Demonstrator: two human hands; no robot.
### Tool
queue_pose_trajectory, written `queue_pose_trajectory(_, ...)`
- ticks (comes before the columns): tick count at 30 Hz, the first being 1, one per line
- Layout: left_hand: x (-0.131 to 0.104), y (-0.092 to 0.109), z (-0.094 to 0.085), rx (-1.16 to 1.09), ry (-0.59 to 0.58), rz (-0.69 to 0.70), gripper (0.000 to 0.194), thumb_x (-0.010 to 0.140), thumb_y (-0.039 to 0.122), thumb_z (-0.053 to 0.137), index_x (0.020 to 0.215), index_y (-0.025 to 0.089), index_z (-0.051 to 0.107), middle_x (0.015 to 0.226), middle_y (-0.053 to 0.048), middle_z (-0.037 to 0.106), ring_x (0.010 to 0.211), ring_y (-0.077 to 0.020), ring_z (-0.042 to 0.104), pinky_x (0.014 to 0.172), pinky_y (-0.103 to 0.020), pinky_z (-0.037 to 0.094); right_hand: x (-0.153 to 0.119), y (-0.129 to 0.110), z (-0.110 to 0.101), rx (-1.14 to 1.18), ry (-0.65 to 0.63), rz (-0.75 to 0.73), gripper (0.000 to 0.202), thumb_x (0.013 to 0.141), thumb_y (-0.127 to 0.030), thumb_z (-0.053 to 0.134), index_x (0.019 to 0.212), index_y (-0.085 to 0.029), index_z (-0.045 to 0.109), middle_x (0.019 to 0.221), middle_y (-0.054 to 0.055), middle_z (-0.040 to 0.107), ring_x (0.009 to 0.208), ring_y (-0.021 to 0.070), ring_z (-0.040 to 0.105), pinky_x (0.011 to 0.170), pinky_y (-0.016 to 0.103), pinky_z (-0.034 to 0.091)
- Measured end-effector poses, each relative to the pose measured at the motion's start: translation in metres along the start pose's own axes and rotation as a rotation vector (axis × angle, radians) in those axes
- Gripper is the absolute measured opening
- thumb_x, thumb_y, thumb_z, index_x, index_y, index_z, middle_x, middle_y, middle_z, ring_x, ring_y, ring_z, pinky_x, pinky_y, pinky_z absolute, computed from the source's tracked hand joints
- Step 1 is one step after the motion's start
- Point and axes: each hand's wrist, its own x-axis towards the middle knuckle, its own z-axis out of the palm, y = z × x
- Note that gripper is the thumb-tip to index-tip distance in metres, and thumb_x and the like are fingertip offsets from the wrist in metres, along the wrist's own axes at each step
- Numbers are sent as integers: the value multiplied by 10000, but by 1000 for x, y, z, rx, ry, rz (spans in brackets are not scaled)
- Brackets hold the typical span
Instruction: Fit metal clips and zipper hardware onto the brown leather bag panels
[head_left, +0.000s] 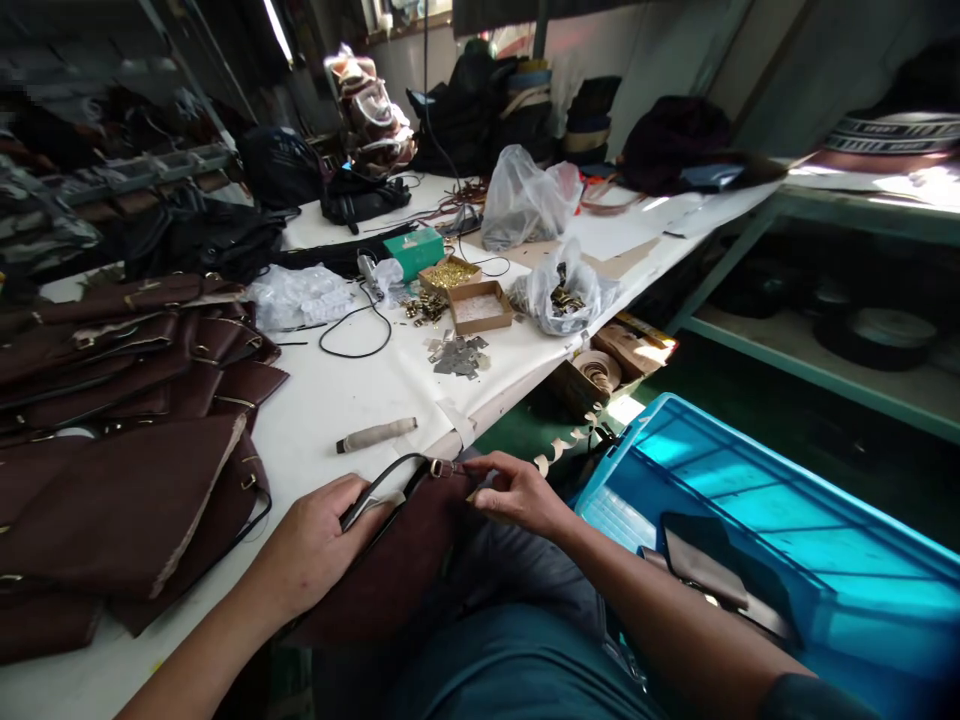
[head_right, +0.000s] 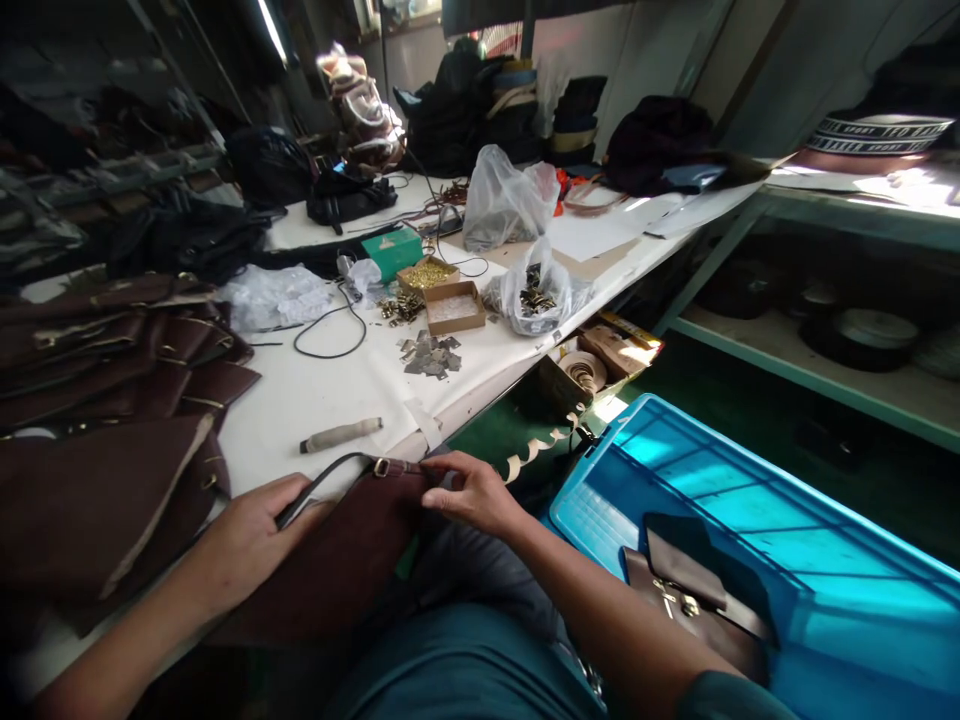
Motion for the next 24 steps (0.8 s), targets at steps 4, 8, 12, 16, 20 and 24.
queue_pose_trajectory(4, 4, 17, 0, 18, -30, 54, 363, 991, 557, 590, 832, 245, 683, 826, -4, 720, 813, -213, 659, 735, -286, 473, 6, -10, -9, -123, 104, -217, 679, 725, -730, 881, 1199, -249, 812, 1138, 98, 709, 946, 239, 645, 822, 348, 516)
queue_pose_trajectory(8, 4, 28, -2, 106, -78, 43, 378, 998, 581, 583, 841, 250, 680, 861, -4, 722, 850, -224, 679, 781, -302, 461, 8, -21, -14, -124, -41, -182, 515, 748, -661, 901, 1013, -229, 810, 922, 35, 706, 818, 194, 618, 720, 301, 478)
queue_pose_trajectory(12, 6, 34, -1, 353, -7, -5, 406, 1021, 558, 524, 771, 249, 604, 804, -15, 686, 798, -243, 674, 734, -328, 396, 1, -20, -7, -20, -40, -61, 493, 721, -636, 923, 790, -204, 698, 695, -31, 587, 644, 138, 491, 571, 259, 372)
queue_pose_trajectory(16, 13, 37, 3, 424, 34, -19, 435, 1057, 535, 445, 747, 253, 561, 742, -8, 658, 737, -225, 654, 693, -323, 362, -5, -19, -5, -5, 60, -90, 471, 731, -601, 925, 780, -207, 671, 715, -28, 597, 656, 136, 482, 577, 257, 361)
queue_pose_trajectory(20, 20, 38, 4, 340, 26, 27, 499, 1064, 553, 417, 687, 249, 538, 685, 1, 616, 690, -208, 620, 682, -317, 378, -9, -21, -12, 32, 64, -57, 447, 731, -572, 933, 776, -214, 668, 708, -27, 604, 654, 141, 482, 583, 261, 365)
queue_pose_trajectory(24, 24, 38, 0, 102, -64, 95, 353, 973, 510, 614, 733, 252, 629, 761, 3, 672, 753, -214, 648, 729, -310, 469, -10, -22, -18, 60, 91, -52, 426, 735, -547, 934, 758, -214, 670, 691, -29, 582, 661, 145, 477, 595, 265, 365)
